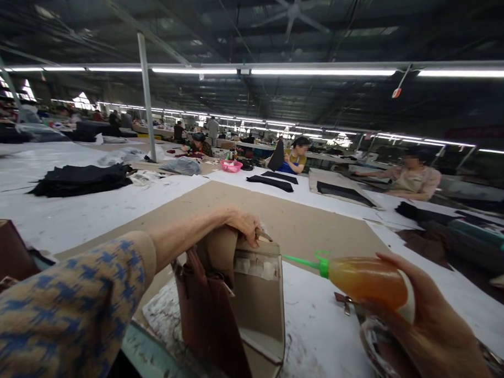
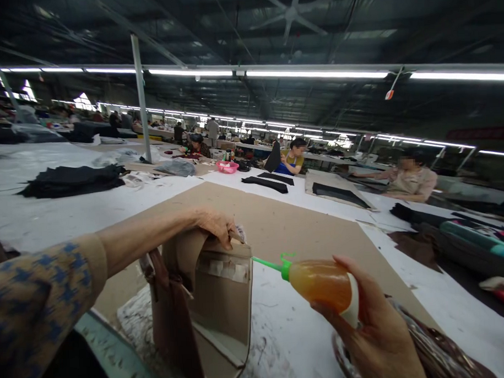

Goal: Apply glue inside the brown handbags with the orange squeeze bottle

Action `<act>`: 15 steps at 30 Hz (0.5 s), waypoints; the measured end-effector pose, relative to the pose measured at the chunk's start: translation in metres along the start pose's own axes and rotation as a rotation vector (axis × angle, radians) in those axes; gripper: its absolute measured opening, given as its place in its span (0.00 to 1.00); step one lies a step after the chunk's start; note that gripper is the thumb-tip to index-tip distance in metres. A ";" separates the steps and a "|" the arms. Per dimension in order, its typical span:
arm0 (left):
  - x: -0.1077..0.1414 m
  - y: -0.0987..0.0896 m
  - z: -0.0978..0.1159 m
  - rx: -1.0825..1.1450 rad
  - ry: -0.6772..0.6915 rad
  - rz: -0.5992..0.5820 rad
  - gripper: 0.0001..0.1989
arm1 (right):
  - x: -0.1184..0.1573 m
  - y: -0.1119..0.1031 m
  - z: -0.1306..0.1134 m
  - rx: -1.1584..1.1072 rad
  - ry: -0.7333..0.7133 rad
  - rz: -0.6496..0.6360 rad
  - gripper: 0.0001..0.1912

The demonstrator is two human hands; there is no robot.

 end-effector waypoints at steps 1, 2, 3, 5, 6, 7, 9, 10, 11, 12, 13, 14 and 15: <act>-0.004 0.001 0.001 0.009 0.008 -0.016 0.12 | 0.000 -0.001 0.001 0.025 -0.028 -0.014 0.30; -0.007 0.001 0.002 0.020 0.020 -0.029 0.11 | 0.000 -0.001 0.002 0.046 -0.053 -0.028 0.29; -0.010 0.002 0.003 0.032 0.033 -0.039 0.10 | -0.001 0.000 0.002 0.065 -0.082 -0.033 0.29; -0.015 0.002 0.004 0.047 0.048 -0.049 0.08 | 0.000 0.001 0.002 0.081 -0.145 -0.036 0.27; -0.017 0.002 0.005 0.051 0.050 -0.053 0.08 | 0.000 0.002 0.001 0.067 -0.168 -0.040 0.26; -0.018 0.002 0.005 0.055 0.051 -0.058 0.08 | 0.000 0.003 0.000 0.049 -0.196 -0.047 0.25; -0.021 0.003 0.007 0.060 0.051 -0.066 0.07 | -0.001 0.005 -0.005 0.036 -0.255 -0.066 0.23; -0.022 0.003 0.007 0.062 0.050 -0.068 0.07 | -0.001 0.006 -0.007 0.047 -0.291 -0.071 0.23; -0.022 0.003 0.008 0.063 0.049 -0.067 0.07 | -0.001 0.006 -0.009 0.069 -0.328 -0.076 0.23; -0.023 0.003 0.008 0.063 0.047 -0.063 0.07 | -0.002 0.006 -0.010 0.095 -0.359 -0.083 0.24; -0.024 0.002 0.008 0.062 0.044 -0.058 0.06 | -0.003 0.007 -0.011 0.113 -0.375 -0.094 0.25; -0.024 0.002 0.007 0.060 0.041 -0.054 0.06 | -0.003 0.007 -0.010 0.122 -0.377 -0.109 0.26; -0.025 0.001 0.007 0.056 0.037 -0.050 0.05 | -0.003 0.006 -0.010 0.123 -0.384 -0.122 0.27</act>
Point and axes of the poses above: each hand's wrist, its own x-axis away from the middle knuckle, its own y-axis out of the palm, z = x × y, the point moved 3 cm from there along -x, towards the middle knuckle, and after that the axes turned 7 degrees about -z, right-handed, at the moved point
